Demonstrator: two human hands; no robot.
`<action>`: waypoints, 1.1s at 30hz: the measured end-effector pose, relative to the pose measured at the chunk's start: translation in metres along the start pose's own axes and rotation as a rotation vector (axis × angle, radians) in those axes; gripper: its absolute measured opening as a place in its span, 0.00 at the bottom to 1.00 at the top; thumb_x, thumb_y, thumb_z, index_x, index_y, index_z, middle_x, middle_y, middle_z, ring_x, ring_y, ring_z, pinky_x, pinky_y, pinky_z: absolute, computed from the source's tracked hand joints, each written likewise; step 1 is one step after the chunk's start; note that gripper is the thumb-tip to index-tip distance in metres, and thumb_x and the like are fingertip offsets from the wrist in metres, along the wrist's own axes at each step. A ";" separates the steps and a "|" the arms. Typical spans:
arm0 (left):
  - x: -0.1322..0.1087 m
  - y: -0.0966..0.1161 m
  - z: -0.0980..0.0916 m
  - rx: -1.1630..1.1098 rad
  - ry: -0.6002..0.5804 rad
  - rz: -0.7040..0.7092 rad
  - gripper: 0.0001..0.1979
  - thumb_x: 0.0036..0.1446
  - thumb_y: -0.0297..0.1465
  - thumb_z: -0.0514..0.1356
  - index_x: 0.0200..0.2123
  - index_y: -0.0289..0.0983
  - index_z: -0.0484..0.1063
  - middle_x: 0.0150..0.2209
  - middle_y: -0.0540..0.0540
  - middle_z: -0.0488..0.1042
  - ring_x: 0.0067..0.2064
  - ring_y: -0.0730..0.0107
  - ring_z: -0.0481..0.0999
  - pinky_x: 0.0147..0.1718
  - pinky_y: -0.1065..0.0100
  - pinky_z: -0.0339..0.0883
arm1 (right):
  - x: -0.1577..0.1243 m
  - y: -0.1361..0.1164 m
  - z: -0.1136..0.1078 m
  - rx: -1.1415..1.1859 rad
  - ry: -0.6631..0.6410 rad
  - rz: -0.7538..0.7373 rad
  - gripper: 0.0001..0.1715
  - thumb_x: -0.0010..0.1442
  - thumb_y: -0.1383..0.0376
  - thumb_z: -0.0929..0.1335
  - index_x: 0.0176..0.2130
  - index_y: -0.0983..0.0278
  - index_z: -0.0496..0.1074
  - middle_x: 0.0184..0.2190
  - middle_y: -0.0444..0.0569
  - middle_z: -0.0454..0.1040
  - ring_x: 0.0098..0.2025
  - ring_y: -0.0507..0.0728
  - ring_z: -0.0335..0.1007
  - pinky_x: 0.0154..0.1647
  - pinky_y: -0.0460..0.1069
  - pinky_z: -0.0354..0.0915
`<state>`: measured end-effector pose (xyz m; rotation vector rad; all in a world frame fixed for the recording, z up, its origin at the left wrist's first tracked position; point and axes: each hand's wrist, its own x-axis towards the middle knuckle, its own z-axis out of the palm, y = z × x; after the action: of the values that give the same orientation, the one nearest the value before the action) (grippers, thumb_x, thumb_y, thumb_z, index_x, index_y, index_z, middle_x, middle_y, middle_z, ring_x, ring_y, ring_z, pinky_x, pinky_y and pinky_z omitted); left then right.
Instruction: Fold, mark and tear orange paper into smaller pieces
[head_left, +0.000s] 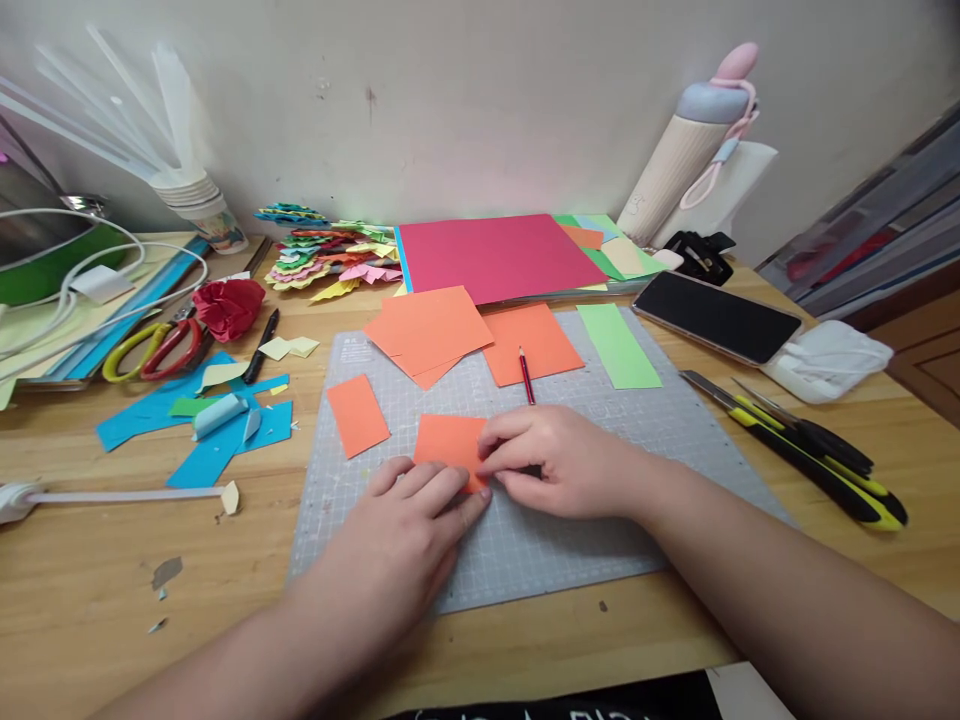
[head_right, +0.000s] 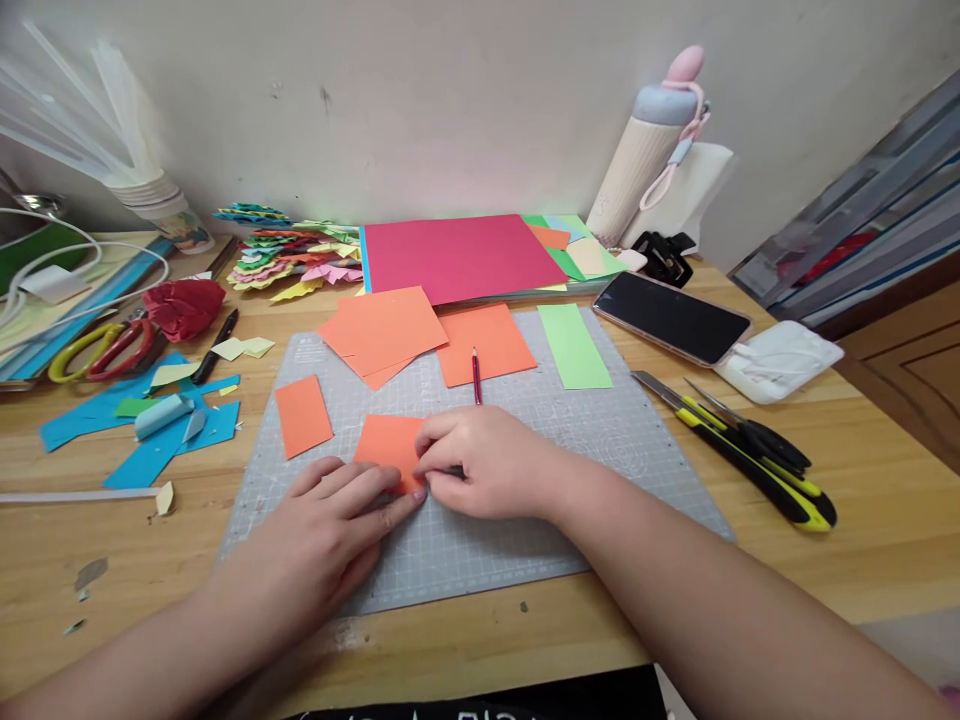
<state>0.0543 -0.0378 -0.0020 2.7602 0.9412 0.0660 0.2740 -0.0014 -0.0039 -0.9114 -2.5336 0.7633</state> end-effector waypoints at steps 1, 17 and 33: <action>0.000 0.001 0.000 -0.004 0.004 -0.003 0.20 0.61 0.25 0.49 0.54 0.42 0.66 0.46 0.48 0.71 0.45 0.62 0.69 0.48 0.55 0.56 | 0.000 -0.001 0.000 -0.025 -0.016 -0.016 0.15 0.55 0.73 0.64 0.36 0.64 0.79 0.39 0.48 0.75 0.37 0.53 0.70 0.38 0.50 0.64; 0.000 -0.026 -0.003 -0.033 0.133 -0.201 0.07 0.62 0.29 0.52 0.37 0.40 0.70 0.37 0.50 0.72 0.37 0.66 0.69 0.40 0.60 0.54 | 0.006 -0.018 0.026 -0.403 0.058 0.034 0.08 0.60 0.64 0.65 0.32 0.66 0.70 0.33 0.48 0.70 0.37 0.57 0.61 0.36 0.52 0.60; 0.003 -0.024 -0.003 0.091 0.236 -0.120 0.10 0.59 0.28 0.52 0.31 0.37 0.73 0.30 0.48 0.74 0.33 0.67 0.71 0.37 0.61 0.56 | 0.003 -0.026 0.030 -0.620 0.062 -0.061 0.09 0.61 0.70 0.63 0.29 0.65 0.68 0.28 0.48 0.69 0.31 0.55 0.61 0.26 0.50 0.51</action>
<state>0.0424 -0.0169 -0.0045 2.8156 1.1950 0.3436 0.2448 -0.0278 -0.0120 -1.0009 -2.7642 -0.0922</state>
